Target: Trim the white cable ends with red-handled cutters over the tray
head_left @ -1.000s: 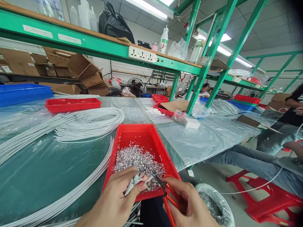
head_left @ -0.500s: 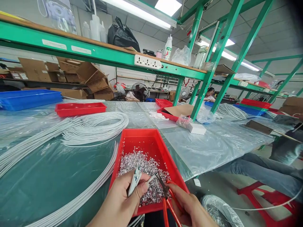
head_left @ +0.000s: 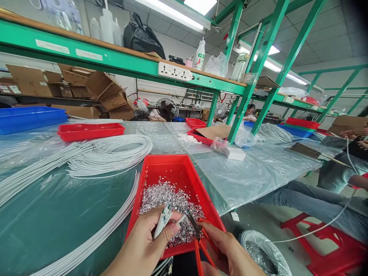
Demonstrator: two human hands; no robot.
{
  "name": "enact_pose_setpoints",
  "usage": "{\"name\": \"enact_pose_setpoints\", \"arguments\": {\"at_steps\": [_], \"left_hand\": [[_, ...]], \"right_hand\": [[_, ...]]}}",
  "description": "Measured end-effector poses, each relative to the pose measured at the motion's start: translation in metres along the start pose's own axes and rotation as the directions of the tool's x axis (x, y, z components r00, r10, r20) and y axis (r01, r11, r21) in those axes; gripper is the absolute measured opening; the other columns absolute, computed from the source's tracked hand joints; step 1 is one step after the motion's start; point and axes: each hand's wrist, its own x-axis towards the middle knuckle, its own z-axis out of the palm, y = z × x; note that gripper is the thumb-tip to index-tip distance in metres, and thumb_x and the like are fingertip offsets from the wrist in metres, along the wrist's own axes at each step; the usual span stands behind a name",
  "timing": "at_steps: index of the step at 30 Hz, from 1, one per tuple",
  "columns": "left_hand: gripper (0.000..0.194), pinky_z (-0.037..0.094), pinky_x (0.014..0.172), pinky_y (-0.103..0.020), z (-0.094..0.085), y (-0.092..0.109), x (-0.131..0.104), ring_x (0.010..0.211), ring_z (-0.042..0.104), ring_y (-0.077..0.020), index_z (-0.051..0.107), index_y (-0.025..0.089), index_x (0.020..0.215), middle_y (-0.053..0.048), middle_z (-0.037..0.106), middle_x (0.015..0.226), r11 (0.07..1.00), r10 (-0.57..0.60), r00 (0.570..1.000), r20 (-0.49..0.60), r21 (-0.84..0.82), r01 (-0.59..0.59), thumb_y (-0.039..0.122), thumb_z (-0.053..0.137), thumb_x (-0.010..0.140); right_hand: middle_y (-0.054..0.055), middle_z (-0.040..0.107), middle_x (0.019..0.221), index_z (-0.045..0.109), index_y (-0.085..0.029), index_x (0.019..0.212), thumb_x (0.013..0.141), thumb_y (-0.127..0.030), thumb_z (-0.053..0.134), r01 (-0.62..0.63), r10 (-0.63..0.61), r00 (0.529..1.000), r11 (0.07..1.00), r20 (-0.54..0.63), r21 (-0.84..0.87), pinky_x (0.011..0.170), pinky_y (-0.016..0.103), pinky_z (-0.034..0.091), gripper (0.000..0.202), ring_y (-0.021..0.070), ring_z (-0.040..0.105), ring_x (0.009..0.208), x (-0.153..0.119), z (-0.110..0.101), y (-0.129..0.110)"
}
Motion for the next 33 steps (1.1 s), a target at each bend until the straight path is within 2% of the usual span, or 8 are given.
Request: {"name": "enact_pose_setpoints", "arguments": {"at_steps": [5,10,14,18,21,24,29,33], "left_hand": [[0.037,0.026,0.045,-0.021,-0.002,-0.002,0.001,0.039,0.033,-0.0071,0.063,0.013,0.079,0.008,0.038,0.040,0.985,-0.064,0.998,0.008,-0.161,0.065,0.049,0.064,0.069],[0.046,0.022,0.038,-0.018,-0.001,-0.005,0.000,0.034,0.031,-0.0053,0.061,0.011,0.083,0.006,0.043,0.036,0.970,-0.132,0.989,0.068,-0.195,0.143,0.055,0.065,0.067],[0.043,0.023,0.037,-0.018,0.001,-0.003,-0.001,0.033,0.032,-0.0053,0.060,0.013,0.079,0.006,0.043,0.036,0.974,-0.119,0.992,0.042,-0.189,0.125,0.054,0.066,0.066],[0.032,0.026,0.037,-0.018,0.004,0.002,-0.004,0.035,0.034,-0.0065,0.063,0.016,0.073,0.007,0.041,0.039,0.985,-0.022,1.000,0.001,-0.171,0.022,0.048,0.066,0.069],[0.025,0.032,0.040,-0.020,0.004,0.004,-0.005,0.038,0.039,-0.0081,0.066,0.016,0.077,0.006,0.042,0.044,0.993,0.022,0.999,-0.028,-0.115,-0.025,0.041,0.064,0.072],[0.024,0.037,0.048,-0.022,0.002,0.003,-0.004,0.045,0.043,-0.0099,0.071,0.016,0.081,0.004,0.046,0.052,0.997,0.037,0.997,-0.064,-0.065,-0.041,0.037,0.063,0.072],[0.021,0.041,0.061,-0.022,0.002,-0.001,-0.002,0.066,0.054,-0.0149,0.074,0.020,0.081,-0.003,0.058,0.079,0.996,0.084,0.992,-0.099,-0.001,-0.084,0.035,0.064,0.070],[0.017,0.042,0.064,-0.021,0.004,-0.003,-0.002,0.067,0.055,-0.0149,0.074,0.020,0.076,-0.001,0.055,0.073,0.995,0.103,0.990,-0.100,0.003,-0.104,0.033,0.065,0.070]], "right_hand": [[0.007,0.065,0.091,0.051,-0.019,0.122,0.077,-0.042,0.062,0.088,0.011,0.960,0.938,-0.281,0.337,0.082,0.032,0.049,0.052,0.0202,0.060,0.087,0.024,0.003,0.011],[-0.009,0.043,0.046,0.067,-0.017,0.088,0.060,-0.028,0.080,0.061,0.106,0.964,0.808,-0.246,0.586,0.050,0.016,0.042,0.032,0.0045,0.035,0.040,0.028,0.022,-0.003],[-0.009,0.036,0.043,0.062,-0.014,0.075,0.067,-0.035,0.074,0.053,0.073,0.971,0.862,-0.228,0.504,0.041,0.016,0.031,0.026,0.0036,0.027,0.038,0.028,0.034,-0.010],[-0.010,0.033,0.044,0.059,-0.015,0.071,0.062,-0.029,0.077,-0.013,0.077,0.990,0.886,-0.120,0.463,0.044,0.017,0.036,0.025,0.0052,0.030,0.041,0.034,0.030,-0.009],[-0.005,0.052,0.060,0.058,-0.017,0.088,0.065,-0.026,0.074,-0.009,0.065,0.993,0.882,-0.102,0.471,0.058,0.020,0.046,0.029,0.0100,0.050,0.055,0.030,0.023,-0.009],[0.004,0.059,0.097,0.045,-0.021,0.116,0.062,-0.021,0.072,0.070,-0.033,0.993,0.936,-0.113,0.344,0.077,0.026,0.046,0.060,0.0170,0.056,0.083,0.017,0.014,-0.008],[-0.007,0.037,0.056,0.052,-0.019,0.106,0.072,-0.018,0.054,0.028,-0.014,0.997,0.982,0.076,-0.187,0.047,0.022,0.026,0.034,0.0090,0.033,0.049,0.001,-0.003,-0.006],[-0.010,0.029,0.052,0.050,-0.015,0.110,0.064,-0.007,0.044,-0.022,0.104,0.969,0.939,0.222,-0.342,0.046,0.024,0.017,0.047,0.0075,0.022,0.045,0.003,-0.008,-0.014]]}}
